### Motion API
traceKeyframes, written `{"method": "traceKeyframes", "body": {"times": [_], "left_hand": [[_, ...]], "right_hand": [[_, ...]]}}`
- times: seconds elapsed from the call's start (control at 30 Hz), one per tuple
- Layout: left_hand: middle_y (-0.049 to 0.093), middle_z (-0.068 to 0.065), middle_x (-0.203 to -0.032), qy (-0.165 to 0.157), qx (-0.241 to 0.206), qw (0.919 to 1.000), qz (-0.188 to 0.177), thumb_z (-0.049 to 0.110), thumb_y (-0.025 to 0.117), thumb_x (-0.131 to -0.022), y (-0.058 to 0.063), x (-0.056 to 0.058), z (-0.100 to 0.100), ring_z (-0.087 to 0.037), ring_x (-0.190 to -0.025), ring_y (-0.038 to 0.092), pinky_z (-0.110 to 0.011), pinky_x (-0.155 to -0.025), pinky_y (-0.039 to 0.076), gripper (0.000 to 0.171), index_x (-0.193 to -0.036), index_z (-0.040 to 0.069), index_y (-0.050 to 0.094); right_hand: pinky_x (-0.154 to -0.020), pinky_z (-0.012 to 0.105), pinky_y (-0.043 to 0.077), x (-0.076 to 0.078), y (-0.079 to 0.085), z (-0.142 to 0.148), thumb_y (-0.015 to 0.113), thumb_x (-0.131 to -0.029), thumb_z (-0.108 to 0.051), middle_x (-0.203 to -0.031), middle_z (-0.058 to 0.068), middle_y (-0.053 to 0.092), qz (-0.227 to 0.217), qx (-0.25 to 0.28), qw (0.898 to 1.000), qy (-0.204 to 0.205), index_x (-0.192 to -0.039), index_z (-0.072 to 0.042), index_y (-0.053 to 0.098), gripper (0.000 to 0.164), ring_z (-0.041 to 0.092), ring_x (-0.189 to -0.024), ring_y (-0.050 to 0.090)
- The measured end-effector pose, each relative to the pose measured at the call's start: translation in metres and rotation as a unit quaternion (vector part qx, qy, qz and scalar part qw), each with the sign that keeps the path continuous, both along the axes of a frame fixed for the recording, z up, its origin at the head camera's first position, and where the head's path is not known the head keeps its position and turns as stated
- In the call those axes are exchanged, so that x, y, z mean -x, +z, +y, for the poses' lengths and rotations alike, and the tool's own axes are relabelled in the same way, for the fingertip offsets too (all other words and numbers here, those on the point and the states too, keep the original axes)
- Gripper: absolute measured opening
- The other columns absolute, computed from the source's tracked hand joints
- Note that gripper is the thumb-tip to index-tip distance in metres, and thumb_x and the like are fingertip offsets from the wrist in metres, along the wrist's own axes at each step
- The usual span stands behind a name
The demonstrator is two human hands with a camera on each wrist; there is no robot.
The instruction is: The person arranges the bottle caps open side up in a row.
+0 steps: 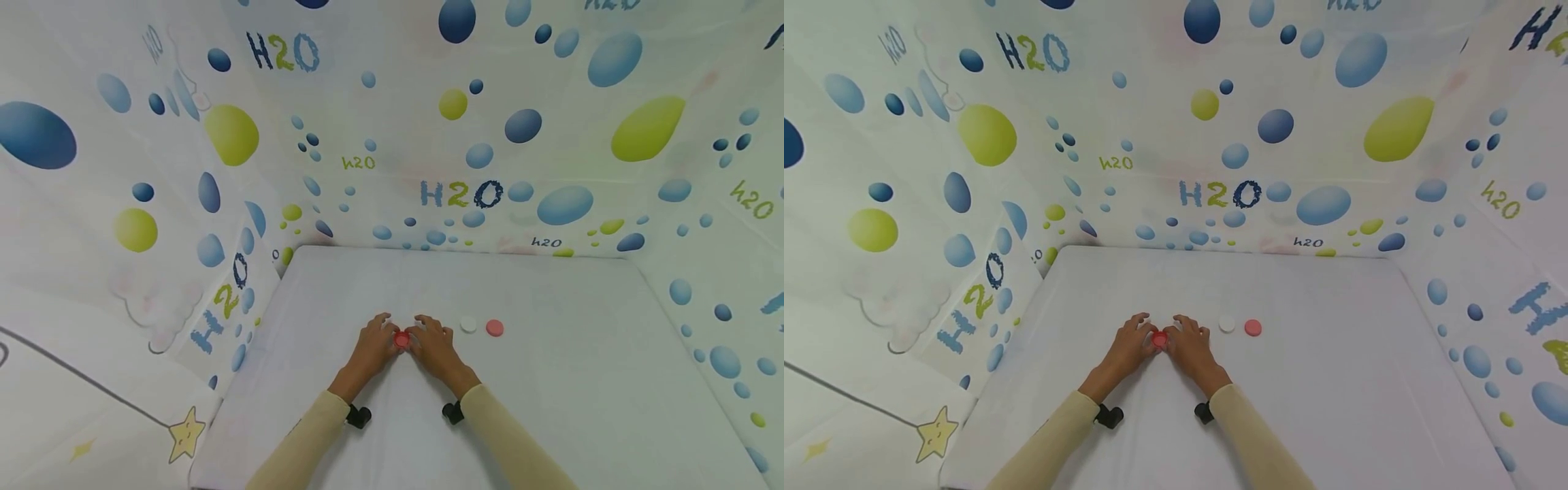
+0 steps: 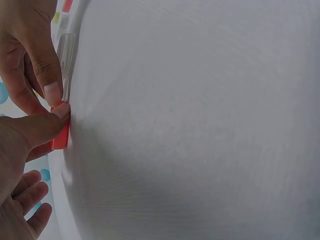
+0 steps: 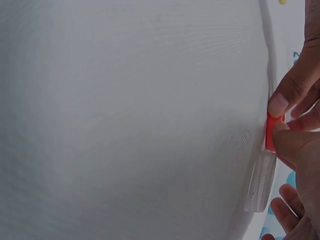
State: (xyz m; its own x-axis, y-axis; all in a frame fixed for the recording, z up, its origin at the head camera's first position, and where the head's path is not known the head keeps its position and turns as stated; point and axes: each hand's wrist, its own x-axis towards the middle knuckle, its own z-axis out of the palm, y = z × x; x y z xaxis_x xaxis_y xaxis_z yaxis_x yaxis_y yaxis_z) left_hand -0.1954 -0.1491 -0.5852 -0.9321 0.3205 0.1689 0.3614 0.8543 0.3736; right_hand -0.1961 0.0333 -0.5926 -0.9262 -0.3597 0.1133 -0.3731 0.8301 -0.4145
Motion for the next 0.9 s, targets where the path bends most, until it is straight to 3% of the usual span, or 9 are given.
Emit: {"method": "traceKeyframes", "body": {"times": [0.23,0.67,0.9], "left_hand": [[0.055,-0.023,-0.148,0.004,0.000,1.0000,-0.008,0.024,0.088,-0.088,-0.001,-0.001,0.000,-0.041,-0.138,0.053,-0.058,-0.109,0.047,0.040,-0.119,0.006,0.071],[0.054,-0.023,-0.148,-0.003,0.012,0.9998,-0.015,0.029,0.088,-0.087,0.000,0.000,0.000,-0.041,-0.139,0.051,-0.058,-0.111,0.045,0.051,-0.127,0.004,0.068],[0.051,-0.022,-0.151,-0.010,-0.003,0.9997,-0.024,0.029,0.090,-0.086,0.003,-0.002,0.005,-0.041,-0.140,0.050,-0.058,-0.113,0.043,0.057,-0.131,0.005,0.066]], "right_hand": [[-0.103,0.061,0.042,0.001,-0.005,0.001,0.073,-0.101,-0.033,-0.155,0.013,0.051,0.003,-0.020,1.000,-0.007,-0.135,-0.020,0.069,0.037,0.037,-0.144,0.045],[-0.105,0.063,0.040,0.003,-0.002,0.004,0.072,-0.102,-0.032,-0.159,0.014,0.047,-0.005,-0.001,1.000,-0.009,-0.140,-0.020,0.066,0.041,0.039,-0.146,0.042],[-0.104,0.065,0.040,0.003,0.006,0.014,0.070,-0.103,-0.030,-0.157,0.016,0.048,-0.006,0.030,0.999,-0.020,-0.139,-0.018,0.066,0.038,0.040,-0.144,0.044]]}}
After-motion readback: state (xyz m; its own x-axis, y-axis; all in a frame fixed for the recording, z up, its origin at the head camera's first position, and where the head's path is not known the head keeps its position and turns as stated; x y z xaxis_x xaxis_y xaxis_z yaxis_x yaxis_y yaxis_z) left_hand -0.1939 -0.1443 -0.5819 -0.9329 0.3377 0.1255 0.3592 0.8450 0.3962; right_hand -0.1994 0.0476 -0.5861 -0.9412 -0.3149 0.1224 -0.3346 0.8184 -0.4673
